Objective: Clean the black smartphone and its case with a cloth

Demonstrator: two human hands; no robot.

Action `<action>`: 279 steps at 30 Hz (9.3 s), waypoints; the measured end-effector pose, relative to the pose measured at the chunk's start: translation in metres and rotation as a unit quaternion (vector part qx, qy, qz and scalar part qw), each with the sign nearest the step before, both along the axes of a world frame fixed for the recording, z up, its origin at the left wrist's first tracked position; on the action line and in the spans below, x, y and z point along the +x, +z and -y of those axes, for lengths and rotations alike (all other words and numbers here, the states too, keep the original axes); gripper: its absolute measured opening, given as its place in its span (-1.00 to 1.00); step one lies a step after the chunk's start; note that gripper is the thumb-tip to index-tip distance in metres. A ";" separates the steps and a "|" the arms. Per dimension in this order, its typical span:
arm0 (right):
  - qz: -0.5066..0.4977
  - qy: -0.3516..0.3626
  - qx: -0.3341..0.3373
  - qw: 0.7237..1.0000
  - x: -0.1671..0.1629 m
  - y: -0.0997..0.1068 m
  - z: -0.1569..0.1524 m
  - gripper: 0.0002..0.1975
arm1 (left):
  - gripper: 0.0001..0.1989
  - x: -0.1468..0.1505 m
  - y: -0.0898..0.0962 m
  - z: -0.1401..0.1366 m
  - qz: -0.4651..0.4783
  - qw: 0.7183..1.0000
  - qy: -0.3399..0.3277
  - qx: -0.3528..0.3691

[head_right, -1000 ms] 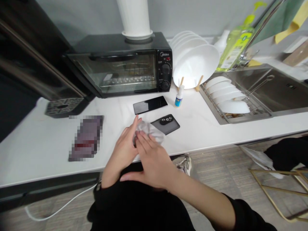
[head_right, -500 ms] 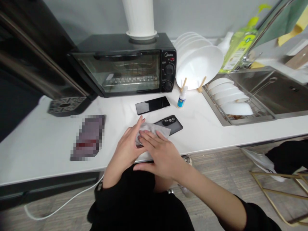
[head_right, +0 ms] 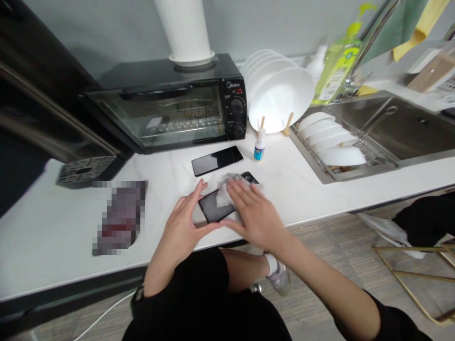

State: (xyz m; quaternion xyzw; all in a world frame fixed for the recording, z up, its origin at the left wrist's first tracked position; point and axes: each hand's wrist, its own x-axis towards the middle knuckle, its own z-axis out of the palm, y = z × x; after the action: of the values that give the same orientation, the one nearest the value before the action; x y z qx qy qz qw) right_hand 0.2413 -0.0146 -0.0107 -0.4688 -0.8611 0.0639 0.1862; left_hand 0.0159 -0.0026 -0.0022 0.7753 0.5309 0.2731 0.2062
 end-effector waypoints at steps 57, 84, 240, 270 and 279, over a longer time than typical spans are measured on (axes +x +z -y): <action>-0.027 0.112 -0.004 0.993 -0.011 0.001 0.009 0.13 | 0.09 -0.004 -0.003 0.001 -0.011 1.000 -0.003 -0.004; 0.010 -0.011 0.011 1.000 0.021 0.000 0.000 -0.25 | 0.14 -0.001 -0.001 0.001 -0.009 1.000 0.002 -0.016; 0.009 0.093 0.029 0.995 0.010 0.007 -0.060 -0.16 | 0.08 0.011 -0.008 0.028 -0.052 0.977 0.191 0.076; -0.006 0.197 -0.026 0.980 0.003 0.016 -0.042 -0.21 | 0.02 0.014 -0.007 0.027 -0.083 0.973 0.202 0.075; -0.006 0.201 0.007 0.980 -0.030 0.011 -0.046 -0.01 | 0.01 0.013 -0.006 0.027 -0.088 0.971 0.209 0.075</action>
State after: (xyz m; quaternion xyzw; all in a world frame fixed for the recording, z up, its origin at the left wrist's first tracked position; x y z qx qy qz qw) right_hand 0.2115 0.0318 0.0006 -0.2847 -0.9369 0.0966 0.1784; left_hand 0.0293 -0.0296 -0.0086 0.6814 0.6751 0.2801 0.0385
